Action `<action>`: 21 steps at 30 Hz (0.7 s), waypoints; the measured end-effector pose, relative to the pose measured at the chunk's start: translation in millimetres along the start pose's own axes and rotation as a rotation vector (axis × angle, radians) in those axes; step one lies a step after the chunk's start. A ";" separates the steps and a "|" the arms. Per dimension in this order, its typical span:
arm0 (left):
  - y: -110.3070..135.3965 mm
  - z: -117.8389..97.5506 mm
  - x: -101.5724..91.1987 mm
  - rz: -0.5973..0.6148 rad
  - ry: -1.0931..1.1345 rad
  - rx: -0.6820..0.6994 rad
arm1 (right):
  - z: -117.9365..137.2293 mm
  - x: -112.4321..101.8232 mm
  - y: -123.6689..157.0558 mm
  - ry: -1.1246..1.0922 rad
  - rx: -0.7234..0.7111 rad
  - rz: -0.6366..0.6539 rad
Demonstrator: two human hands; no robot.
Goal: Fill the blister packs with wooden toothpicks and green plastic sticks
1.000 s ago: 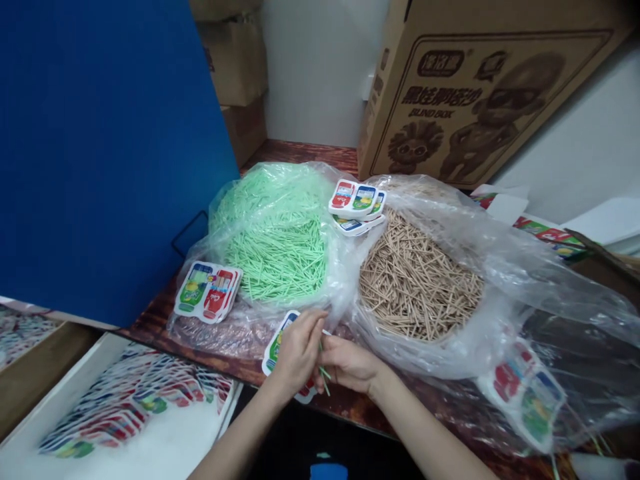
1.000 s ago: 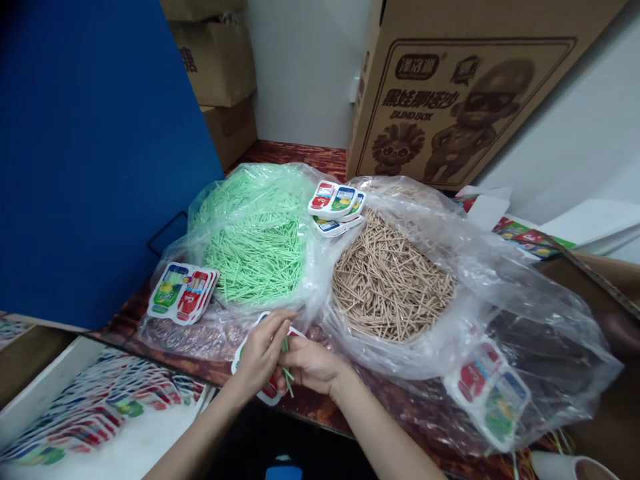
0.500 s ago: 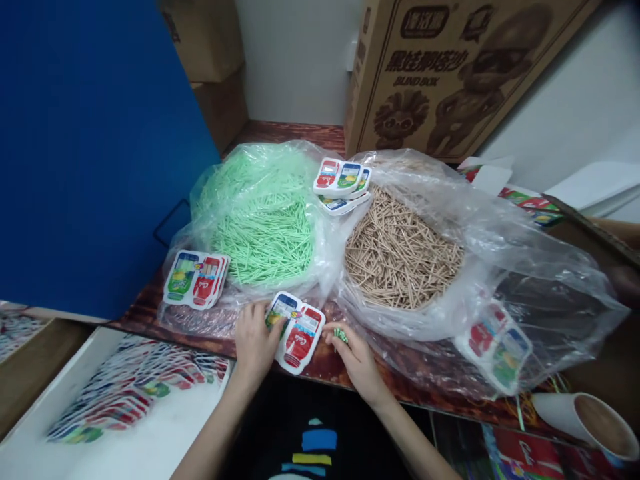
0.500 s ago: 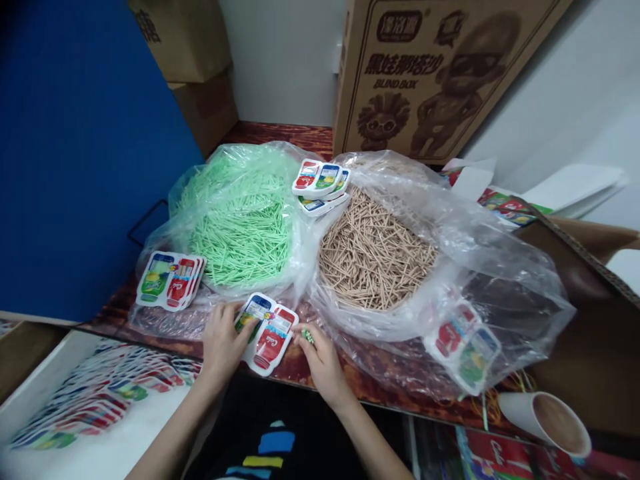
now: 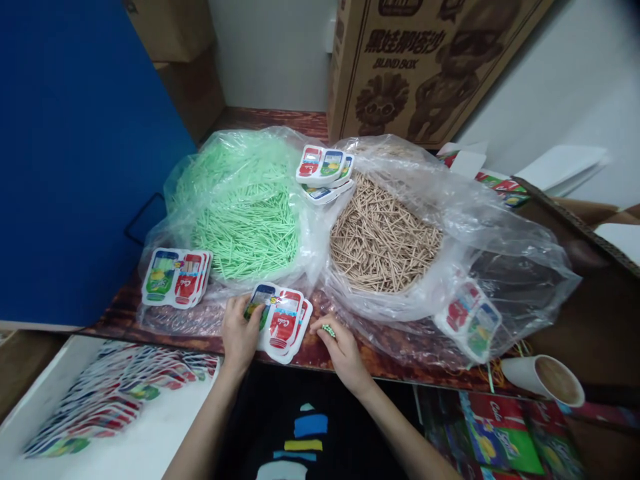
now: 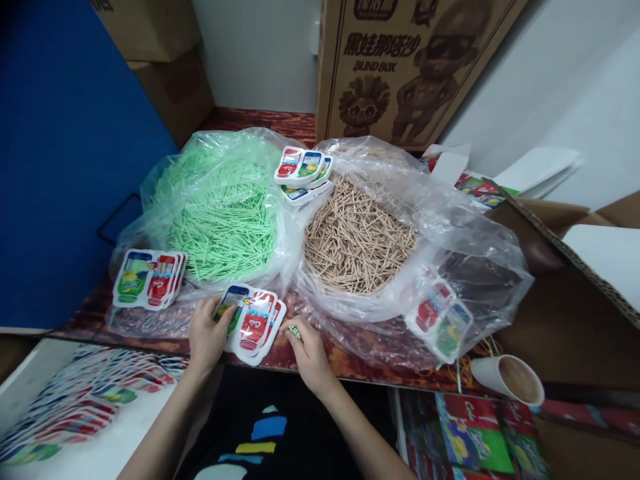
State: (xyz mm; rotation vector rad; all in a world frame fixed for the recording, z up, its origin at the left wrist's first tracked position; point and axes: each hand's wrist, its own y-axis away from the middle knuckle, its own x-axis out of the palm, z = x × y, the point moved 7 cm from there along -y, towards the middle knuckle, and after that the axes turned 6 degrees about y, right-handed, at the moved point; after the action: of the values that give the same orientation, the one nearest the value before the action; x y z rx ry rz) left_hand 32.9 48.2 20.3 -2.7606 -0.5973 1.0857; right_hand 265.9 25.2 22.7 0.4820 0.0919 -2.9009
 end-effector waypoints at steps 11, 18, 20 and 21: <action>7.5 7.4 -10.2 -0.097 0.109 -0.116 | -2.4 -1.0 -0.1 0.004 -0.019 -0.034; 1.7 -5.8 -11.4 -0.047 0.169 0.015 | 0.2 -1.5 -0.4 -0.002 -0.014 -0.039; 0.4 -10.0 -14.0 -0.047 0.184 0.034 | -0.6 -1.2 -0.3 -0.002 -0.003 -0.037; 0.0 -12.2 -16.3 -0.057 0.190 0.040 | -1.3 -0.9 -0.2 -0.003 0.003 -0.036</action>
State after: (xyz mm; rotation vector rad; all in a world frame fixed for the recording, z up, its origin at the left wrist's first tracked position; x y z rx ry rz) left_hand 30.2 42.1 39.5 -2.7517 -0.6167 0.8036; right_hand 267.1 25.7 21.7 0.4820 0.0967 -2.9371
